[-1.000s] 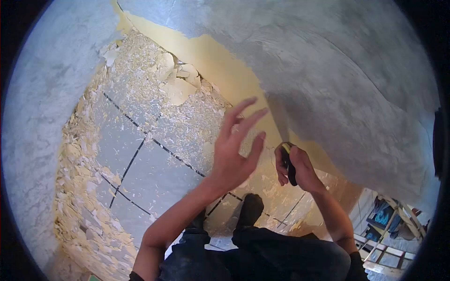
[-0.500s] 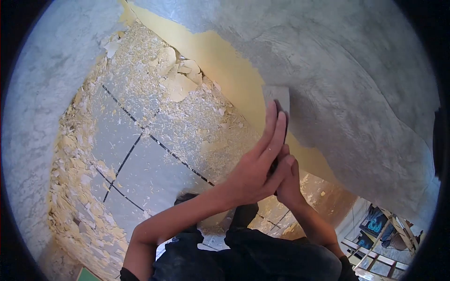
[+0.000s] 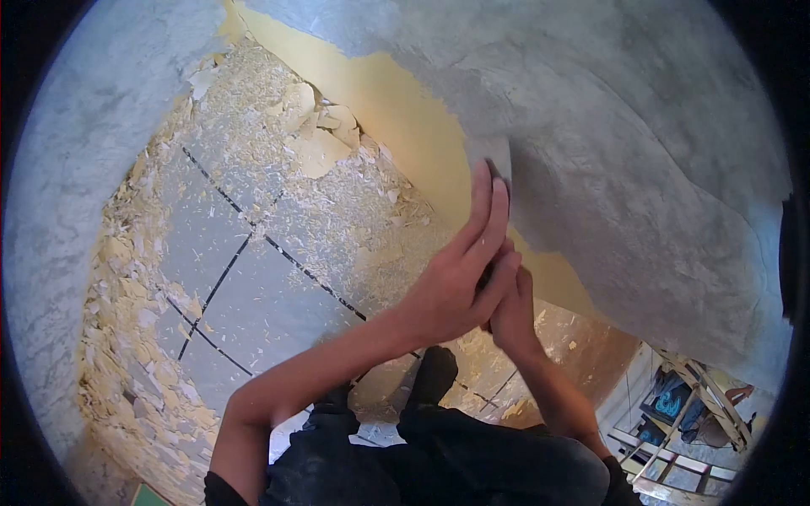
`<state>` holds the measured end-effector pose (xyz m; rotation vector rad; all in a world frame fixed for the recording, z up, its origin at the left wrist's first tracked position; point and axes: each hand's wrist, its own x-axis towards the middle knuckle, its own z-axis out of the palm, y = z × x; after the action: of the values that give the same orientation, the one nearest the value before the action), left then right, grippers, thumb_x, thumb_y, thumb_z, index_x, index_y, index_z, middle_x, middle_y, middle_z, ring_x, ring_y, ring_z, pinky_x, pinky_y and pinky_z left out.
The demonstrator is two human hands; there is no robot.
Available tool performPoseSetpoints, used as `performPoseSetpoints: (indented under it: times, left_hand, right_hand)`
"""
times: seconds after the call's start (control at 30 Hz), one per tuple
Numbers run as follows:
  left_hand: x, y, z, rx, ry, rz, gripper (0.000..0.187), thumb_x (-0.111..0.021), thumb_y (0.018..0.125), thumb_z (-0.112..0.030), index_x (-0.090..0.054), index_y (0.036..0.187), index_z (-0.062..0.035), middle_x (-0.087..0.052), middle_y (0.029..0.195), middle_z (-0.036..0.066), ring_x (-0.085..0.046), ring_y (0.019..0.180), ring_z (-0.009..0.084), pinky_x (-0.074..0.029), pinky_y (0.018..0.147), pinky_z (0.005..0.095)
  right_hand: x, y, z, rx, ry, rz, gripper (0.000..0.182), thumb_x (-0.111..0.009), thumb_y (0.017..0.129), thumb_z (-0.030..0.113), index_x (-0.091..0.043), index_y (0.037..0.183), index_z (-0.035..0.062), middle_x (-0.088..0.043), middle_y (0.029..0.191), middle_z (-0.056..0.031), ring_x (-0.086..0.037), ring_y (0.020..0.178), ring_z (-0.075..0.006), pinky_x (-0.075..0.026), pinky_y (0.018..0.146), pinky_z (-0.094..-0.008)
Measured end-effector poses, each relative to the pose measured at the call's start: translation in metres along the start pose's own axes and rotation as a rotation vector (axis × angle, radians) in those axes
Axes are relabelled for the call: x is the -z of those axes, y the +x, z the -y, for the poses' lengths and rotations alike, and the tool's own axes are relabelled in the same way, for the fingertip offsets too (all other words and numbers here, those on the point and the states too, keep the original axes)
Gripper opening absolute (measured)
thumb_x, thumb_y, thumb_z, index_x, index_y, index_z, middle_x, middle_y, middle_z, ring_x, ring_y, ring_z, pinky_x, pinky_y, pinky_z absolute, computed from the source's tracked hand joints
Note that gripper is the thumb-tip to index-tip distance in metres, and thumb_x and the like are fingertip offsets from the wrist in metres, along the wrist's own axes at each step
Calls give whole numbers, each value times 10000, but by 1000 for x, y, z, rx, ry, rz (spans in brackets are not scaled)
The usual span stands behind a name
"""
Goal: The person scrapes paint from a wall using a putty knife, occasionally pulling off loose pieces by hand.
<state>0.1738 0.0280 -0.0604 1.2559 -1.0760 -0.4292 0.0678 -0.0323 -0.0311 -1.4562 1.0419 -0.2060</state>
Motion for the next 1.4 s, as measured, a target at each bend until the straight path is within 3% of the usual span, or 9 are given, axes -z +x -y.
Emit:
performPoseSetpoints:
  times: [0.17, 0.27, 0.4, 0.47, 0.7, 0.8, 1.2, 1.27, 1.4]
  left_hand:
    - [2, 1, 3, -21, 51, -8, 631, -590, 905, -74, -296, 1443, 78, -240, 1505, 320, -449, 1307, 376, -450, 982, 349]
    - [5, 6, -1, 60, 9, -211, 488, -665, 855, -66, -525, 1307, 54, -465, 1388, 265, -549, 1217, 314, -492, 931, 330]
    - [2, 2, -1, 16, 27, -157, 452, -701, 831, -60, -575, 1250, 57, -504, 1355, 250, -576, 1187, 299, -506, 912, 316]
    - [1, 9, -1, 105, 33, -252, 405, -718, 819, -52, -619, 1199, 46, -549, 1314, 230, -621, 1130, 265, -521, 886, 307]
    - [-8, 2, 3, 34, 32, -259, 376, -702, 832, -44, -625, 1191, 34, -547, 1317, 227, -655, 1072, 235, -534, 843, 288]
    - [-8, 7, 1, 109, -26, -326, 370, -697, 839, -52, -624, 1191, 35, -552, 1313, 227, -667, 1052, 249, -542, 816, 289]
    - [-12, 1, 3, 9, 23, -259, 366, -700, 842, -72, -629, 1186, 30, -569, 1304, 201, -689, 997, 246, -553, 778, 284]
    - [-6, 11, 2, 89, 74, -227, 396, -674, 852, -74, -595, 1231, 7, -542, 1325, 214, -642, 1063, 339, -556, 815, 347]
    - [-3, 8, 2, 99, 35, -294, 389, -670, 853, -69, -597, 1229, 3, -539, 1326, 217, -611, 1116, 343, -546, 846, 346]
  right_hand:
    - [3, 1, -5, -10, -12, -39, 438, -306, 1056, 367, -536, 917, 22, -471, 580, 23, -415, 448, -53, -328, 400, -222]
    - [1, 4, -15, -15, 26, 1, 438, -310, 1054, 387, -523, 898, 37, -450, 569, 28, -378, 433, -38, -295, 392, -216]
    - [-5, -9, -10, 57, 84, -40, 416, -314, 1056, 371, -517, 917, 36, -436, 559, 34, -370, 427, -29, -284, 381, -211]
    - [0, 2, -11, 53, 43, -3, 417, -312, 1057, 371, -519, 923, 35, -438, 561, 38, -368, 427, -24, -284, 379, -211]
    - [-3, -5, -13, 6, 38, -63, 440, -321, 1051, 403, -534, 931, 37, -419, 538, 59, -366, 431, -20, -280, 387, -200]
    - [-5, 2, -9, 25, 4, -20, 452, -308, 1052, 407, -527, 902, 42, -422, 540, 58, -367, 433, -17, -281, 389, -198]
    - [0, -16, -6, -20, 2, -62, 521, -280, 1043, 463, -479, 776, 62, -413, 519, 34, -364, 389, -41, -284, 351, -227]
    - [3, 2, 2, -23, 3, -23, 515, -284, 1043, 460, -487, 792, 58, -412, 521, 34, -364, 389, -42, -283, 350, -227]
    - [-9, -7, 6, -30, -11, -28, 506, -288, 1043, 457, -488, 813, 54, -411, 517, 28, -370, 381, -50, -278, 344, -226]
